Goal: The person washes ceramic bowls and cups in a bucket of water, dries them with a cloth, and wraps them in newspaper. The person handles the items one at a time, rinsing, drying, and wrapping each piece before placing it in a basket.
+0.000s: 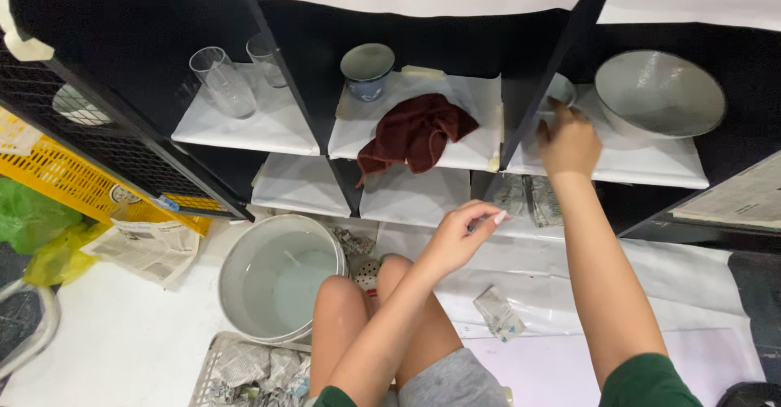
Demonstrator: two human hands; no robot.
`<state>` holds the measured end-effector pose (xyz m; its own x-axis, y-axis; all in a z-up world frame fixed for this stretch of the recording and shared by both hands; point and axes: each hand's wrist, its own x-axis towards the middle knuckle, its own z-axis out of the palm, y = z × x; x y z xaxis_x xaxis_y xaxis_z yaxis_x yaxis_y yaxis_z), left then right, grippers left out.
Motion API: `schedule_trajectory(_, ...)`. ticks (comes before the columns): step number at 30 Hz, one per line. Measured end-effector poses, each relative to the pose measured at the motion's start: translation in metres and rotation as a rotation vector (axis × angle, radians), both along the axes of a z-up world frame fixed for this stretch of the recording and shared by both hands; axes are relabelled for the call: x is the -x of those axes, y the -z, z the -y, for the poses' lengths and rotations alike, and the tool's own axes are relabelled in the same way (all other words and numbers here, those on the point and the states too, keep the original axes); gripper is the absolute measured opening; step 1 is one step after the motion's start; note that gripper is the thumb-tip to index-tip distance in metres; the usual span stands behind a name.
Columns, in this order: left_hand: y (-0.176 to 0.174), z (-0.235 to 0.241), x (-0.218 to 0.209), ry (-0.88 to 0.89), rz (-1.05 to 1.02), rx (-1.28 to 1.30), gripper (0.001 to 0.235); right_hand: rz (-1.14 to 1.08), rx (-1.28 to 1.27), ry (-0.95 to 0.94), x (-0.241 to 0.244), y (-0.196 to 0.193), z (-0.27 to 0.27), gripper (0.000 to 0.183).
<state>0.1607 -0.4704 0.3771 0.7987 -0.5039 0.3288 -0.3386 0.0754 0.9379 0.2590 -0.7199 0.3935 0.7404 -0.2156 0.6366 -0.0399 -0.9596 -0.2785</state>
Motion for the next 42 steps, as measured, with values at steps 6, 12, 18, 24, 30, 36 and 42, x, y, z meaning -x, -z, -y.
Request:
schedule_trajectory(6, 0.032, 0.011, 0.003, 0.034, -0.125, -0.049, 0.022, 0.120, 0.117, -0.043, -0.013, 0.008, 0.008, 0.016)
schedule_trajectory(12, 0.047, 0.010, 0.011, 0.078, -0.195, -0.006, 0.026, 0.178, 0.028, -0.114, 0.009, -0.004, -0.004, 0.005)
schedule_trajectory(18, 0.043, 0.003, 0.019, 0.017, -0.270, 0.059, 0.042, 0.333, -0.137, -0.151, 0.119, -0.003, -0.023, 0.013)
schedule_trajectory(24, 0.047, 0.003, 0.036, 0.066, -0.531, 0.350, 0.063, 0.406, -0.173, -0.391, 0.203, 0.037, -0.090, 0.018)
schedule_trajectory(30, 0.079, -0.019, 0.053, -0.136, -0.831, 0.673, 0.066, 0.329, -0.268, -0.584, 0.215, 0.051, -0.155, 0.027)
schedule_trajectory(36, 0.106, -0.073, 0.059, -0.339, -0.930, 0.872, 0.066, 0.158, -0.630, -0.829, 0.216, 0.073, -0.189, 0.046)
schedule_trajectory(42, 0.121, -0.125, 0.073, -0.457, -0.842, 0.934, 0.064, -0.096, -1.155, -0.732, 0.209, 0.108, -0.222, 0.037)
